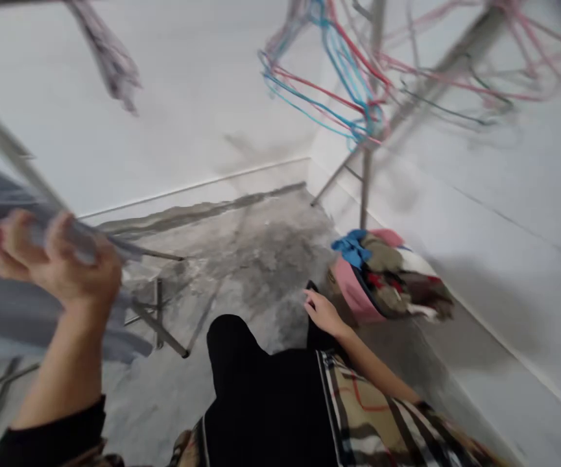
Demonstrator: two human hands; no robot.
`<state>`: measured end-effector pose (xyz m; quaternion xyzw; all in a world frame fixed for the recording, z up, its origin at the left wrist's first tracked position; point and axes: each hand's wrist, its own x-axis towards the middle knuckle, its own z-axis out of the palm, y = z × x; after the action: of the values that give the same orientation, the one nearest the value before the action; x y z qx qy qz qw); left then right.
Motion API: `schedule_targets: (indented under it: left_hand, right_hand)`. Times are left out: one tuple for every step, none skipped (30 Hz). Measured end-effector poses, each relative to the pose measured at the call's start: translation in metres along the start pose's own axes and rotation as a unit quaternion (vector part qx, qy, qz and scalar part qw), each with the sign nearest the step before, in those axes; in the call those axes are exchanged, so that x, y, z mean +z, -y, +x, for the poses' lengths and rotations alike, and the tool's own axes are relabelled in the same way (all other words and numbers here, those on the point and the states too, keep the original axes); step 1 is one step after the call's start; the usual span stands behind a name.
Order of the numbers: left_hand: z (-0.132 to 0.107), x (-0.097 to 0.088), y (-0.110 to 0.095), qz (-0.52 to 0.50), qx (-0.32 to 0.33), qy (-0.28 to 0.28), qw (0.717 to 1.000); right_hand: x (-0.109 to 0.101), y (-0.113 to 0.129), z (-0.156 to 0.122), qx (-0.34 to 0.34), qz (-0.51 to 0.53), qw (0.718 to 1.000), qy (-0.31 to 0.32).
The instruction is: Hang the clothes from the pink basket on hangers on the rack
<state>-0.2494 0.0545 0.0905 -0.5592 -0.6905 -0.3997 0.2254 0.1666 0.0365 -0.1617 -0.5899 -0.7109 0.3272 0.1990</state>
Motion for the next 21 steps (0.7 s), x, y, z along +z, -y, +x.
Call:
schedule_targets:
  left_hand:
    - [-0.021, 0.027, -0.009, 0.005, 0.052, -0.003, 0.999]
    - [-0.043, 0.053, -0.02, -0.021, 0.082, 0.025, 0.996]
    - [-0.065, 0.078, -0.033, -0.061, 0.077, 0.076, 0.992]
    - [-0.087, 0.1, -0.047, -0.105, 0.062, 0.134, 0.984]
    - [-0.108, 0.119, -0.062, -0.149, 0.061, 0.201, 0.966]
    - [-0.127, 0.134, -0.077, -0.179, 0.063, 0.263, 0.946]
    - [-0.145, 0.146, -0.092, -0.203, 0.071, 0.309, 0.927]
    - [-0.16, 0.155, -0.106, -0.222, 0.076, 0.339, 0.911]
    - [-0.173, 0.161, -0.118, -0.236, 0.083, 0.366, 0.896]
    - [-0.184, 0.164, -0.128, -0.246, 0.083, 0.386, 0.885]
    - [-0.192, 0.167, -0.138, -0.255, 0.083, 0.405, 0.874]
    - [-0.197, 0.168, -0.145, -0.262, 0.081, 0.423, 0.864]
    - [-0.201, 0.168, -0.152, -0.269, 0.077, 0.438, 0.854]
    - [-0.204, 0.169, -0.157, -0.275, 0.073, 0.452, 0.846]
    - [-0.206, 0.169, -0.162, -0.278, 0.068, 0.464, 0.838]
    - [-0.207, 0.169, -0.166, -0.281, 0.064, 0.474, 0.832]
    - [-0.209, 0.169, -0.17, -0.284, 0.06, 0.483, 0.826]
    - [-0.211, 0.169, -0.173, -0.285, 0.057, 0.493, 0.82]
    - [-0.214, 0.169, -0.176, -0.287, 0.056, 0.504, 0.813]
    - [-0.218, 0.17, -0.179, -0.29, 0.055, 0.516, 0.805]
    - [-0.221, 0.17, -0.181, -0.292, 0.054, 0.526, 0.797]
  right_hand:
    - [-0.002, -0.01, -0.002, 0.024, 0.003, 1.0, -0.006]
    - [-0.005, -0.021, -0.005, 0.047, 0.005, 0.999, -0.013]
    - [-0.008, -0.032, -0.008, 0.068, 0.006, 0.997, -0.021]
    - [-0.014, -0.045, -0.011, 0.09, 0.005, 0.995, -0.03]
    - [-0.02, -0.058, -0.014, 0.111, 0.003, 0.993, -0.04]
    - [-0.027, -0.071, -0.017, 0.132, 0.0, 0.99, -0.051]
    - [-0.035, -0.084, -0.019, 0.151, -0.003, 0.987, -0.062]
    - [-0.044, -0.098, -0.02, 0.17, -0.007, 0.983, -0.072]
    - [-0.053, -0.111, -0.021, 0.189, -0.012, 0.978, -0.083]
    - [-0.062, -0.125, -0.02, 0.209, -0.017, 0.974, -0.092]
    - [-0.071, -0.138, -0.018, 0.229, -0.023, 0.968, -0.101]
    - [-0.079, -0.151, -0.016, 0.249, -0.03, 0.962, -0.108]
    - [-0.087, -0.164, -0.012, 0.271, -0.037, 0.955, -0.113]
    - [-0.093, -0.176, -0.008, 0.292, -0.045, 0.948, -0.116]
    - [-0.099, -0.187, -0.003, 0.314, -0.052, 0.941, -0.116]
    - [-0.103, -0.198, 0.002, 0.336, -0.058, 0.933, -0.113]
    - [-0.107, -0.208, 0.007, 0.358, -0.065, 0.925, -0.109]
    - [-0.109, -0.217, 0.012, 0.379, -0.071, 0.917, -0.104]
    - [-0.111, -0.225, 0.016, 0.4, -0.078, 0.908, -0.099]
    - [-0.112, -0.233, 0.019, 0.421, -0.085, 0.898, -0.094]
    - [-0.112, -0.24, 0.022, 0.441, -0.093, 0.888, -0.09]
